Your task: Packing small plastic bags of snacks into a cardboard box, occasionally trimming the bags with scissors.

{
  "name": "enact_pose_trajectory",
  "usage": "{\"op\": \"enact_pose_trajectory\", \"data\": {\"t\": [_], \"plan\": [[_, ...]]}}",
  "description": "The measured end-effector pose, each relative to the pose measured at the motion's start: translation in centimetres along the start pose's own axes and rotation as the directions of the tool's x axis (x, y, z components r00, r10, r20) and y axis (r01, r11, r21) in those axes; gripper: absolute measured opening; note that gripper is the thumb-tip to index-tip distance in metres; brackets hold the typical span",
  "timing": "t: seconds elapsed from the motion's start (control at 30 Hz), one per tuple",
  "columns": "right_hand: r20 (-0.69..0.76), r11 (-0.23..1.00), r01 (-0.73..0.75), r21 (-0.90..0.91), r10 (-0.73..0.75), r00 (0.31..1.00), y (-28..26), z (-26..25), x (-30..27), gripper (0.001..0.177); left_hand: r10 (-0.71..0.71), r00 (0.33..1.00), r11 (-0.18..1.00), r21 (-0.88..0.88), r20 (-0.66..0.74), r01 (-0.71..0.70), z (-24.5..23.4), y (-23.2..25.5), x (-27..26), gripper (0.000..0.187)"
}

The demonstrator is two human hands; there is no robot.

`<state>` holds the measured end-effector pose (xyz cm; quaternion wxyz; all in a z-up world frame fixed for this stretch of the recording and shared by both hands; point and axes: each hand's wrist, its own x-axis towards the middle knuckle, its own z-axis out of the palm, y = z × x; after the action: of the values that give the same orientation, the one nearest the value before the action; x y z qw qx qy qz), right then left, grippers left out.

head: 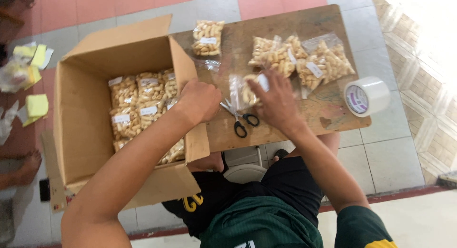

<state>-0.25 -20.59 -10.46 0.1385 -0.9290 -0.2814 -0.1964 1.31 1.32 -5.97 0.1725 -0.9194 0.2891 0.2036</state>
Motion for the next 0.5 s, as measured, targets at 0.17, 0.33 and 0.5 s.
{"op": "enact_pose_trajectory", "data": {"t": [0.17, 0.33, 0.5], "plan": [[0.162, 0.911, -0.270, 0.313, 0.228, 0.960, 1.2, -0.9, -1.8, 0.062, 0.005, 1.000, 0.997, -0.076, -0.017, -0.006, -2.6, 1.0, 0.4, 0.028], [-0.215, 0.733, -0.277, 0.622, 0.500, 0.839, 6.2, -0.9, -4.4, 0.051, 0.033, 0.997, 0.994, -0.106, -0.068, -0.040, -3.6, 1.5, 1.3, 0.031], [0.051, -0.032, -0.042, 0.999, 0.809, 0.586, 9.4, -1.1, -7.3, 0.045, 0.131, 0.960, 0.989, -0.034, -0.249, -0.144, -2.5, 2.3, 2.3, 0.030]]}}
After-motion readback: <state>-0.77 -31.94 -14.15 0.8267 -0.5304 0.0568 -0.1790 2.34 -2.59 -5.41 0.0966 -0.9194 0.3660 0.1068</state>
